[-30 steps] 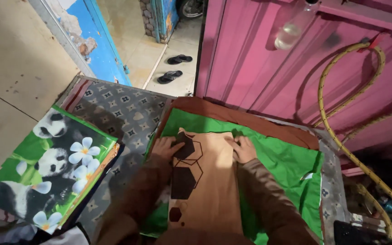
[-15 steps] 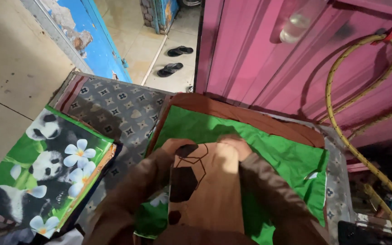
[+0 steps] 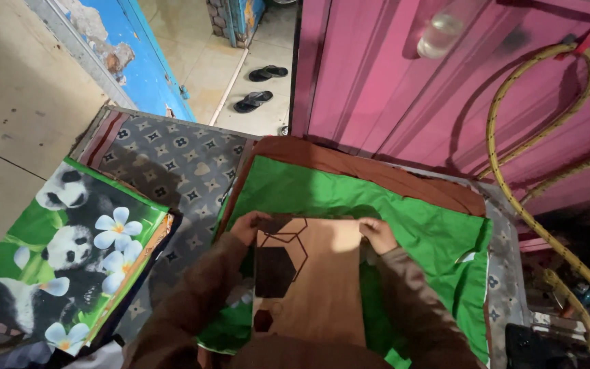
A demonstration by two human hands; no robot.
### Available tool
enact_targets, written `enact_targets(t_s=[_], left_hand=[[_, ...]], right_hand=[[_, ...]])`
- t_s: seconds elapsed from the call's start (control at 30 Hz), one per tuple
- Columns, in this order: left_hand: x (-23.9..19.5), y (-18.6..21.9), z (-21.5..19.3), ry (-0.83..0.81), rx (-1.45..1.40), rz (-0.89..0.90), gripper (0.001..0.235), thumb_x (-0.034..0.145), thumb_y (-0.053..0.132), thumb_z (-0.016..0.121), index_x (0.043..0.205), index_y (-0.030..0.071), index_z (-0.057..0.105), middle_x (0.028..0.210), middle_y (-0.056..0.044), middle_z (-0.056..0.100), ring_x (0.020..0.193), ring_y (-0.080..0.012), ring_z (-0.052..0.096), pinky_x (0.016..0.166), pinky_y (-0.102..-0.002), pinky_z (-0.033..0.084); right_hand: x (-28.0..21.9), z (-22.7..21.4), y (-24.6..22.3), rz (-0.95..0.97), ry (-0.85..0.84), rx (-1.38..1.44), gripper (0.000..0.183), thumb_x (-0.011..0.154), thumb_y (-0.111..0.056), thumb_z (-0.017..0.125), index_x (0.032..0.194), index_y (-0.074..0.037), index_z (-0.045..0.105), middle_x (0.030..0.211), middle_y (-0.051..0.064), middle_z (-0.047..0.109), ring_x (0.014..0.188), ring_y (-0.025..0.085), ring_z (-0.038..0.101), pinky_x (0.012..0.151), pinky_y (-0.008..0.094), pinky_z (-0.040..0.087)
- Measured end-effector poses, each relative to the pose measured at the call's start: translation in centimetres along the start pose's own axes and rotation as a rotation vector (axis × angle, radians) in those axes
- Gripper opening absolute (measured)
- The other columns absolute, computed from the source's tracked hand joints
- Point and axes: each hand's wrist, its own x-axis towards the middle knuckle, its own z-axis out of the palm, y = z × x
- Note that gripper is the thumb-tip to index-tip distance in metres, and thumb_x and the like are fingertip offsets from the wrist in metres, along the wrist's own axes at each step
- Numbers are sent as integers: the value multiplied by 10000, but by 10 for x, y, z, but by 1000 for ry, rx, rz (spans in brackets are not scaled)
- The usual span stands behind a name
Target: Folding various pieces of laundry such as bedsheets and pillowcases using a cardboard template for uniform sizing.
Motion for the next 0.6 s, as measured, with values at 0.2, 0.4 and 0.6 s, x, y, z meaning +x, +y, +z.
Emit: enact_targets(t_s=[0.2, 0.4, 0.6], left_hand=[[-4, -10, 4, 252, -391, -63, 254, 947, 41, 631, 1193, 4, 685, 1088, -123, 741, 1007, -217, 697, 909, -357, 566], [-8, 0, 29, 550, -29, 95, 221, 986, 126, 657, 1192, 50, 632, 1112, -86, 703, 1025, -183, 661, 910, -316, 546], [-12, 37, 41, 725, 647, 17, 349, 837, 179, 783, 1164, 128, 674, 1058, -167, 708, 983, -332, 689, 831, -415, 567]], right_hand=[[3, 25, -33, 78, 296, 231, 104, 939, -159, 600, 964, -74, 654, 826, -32, 676, 724, 84, 639, 634, 286, 544], [-9, 58, -76, -95, 259, -375, 206, 958, -239, 695, 905, -42, 719, 758, 11, 689, 722, 65, 580, 677, 278, 505], [-4, 82, -61, 21, 575, -355, 256, 942, -258, 760, 846, -30, 692, 756, 81, 671, 717, 124, 552, 684, 316, 491]])
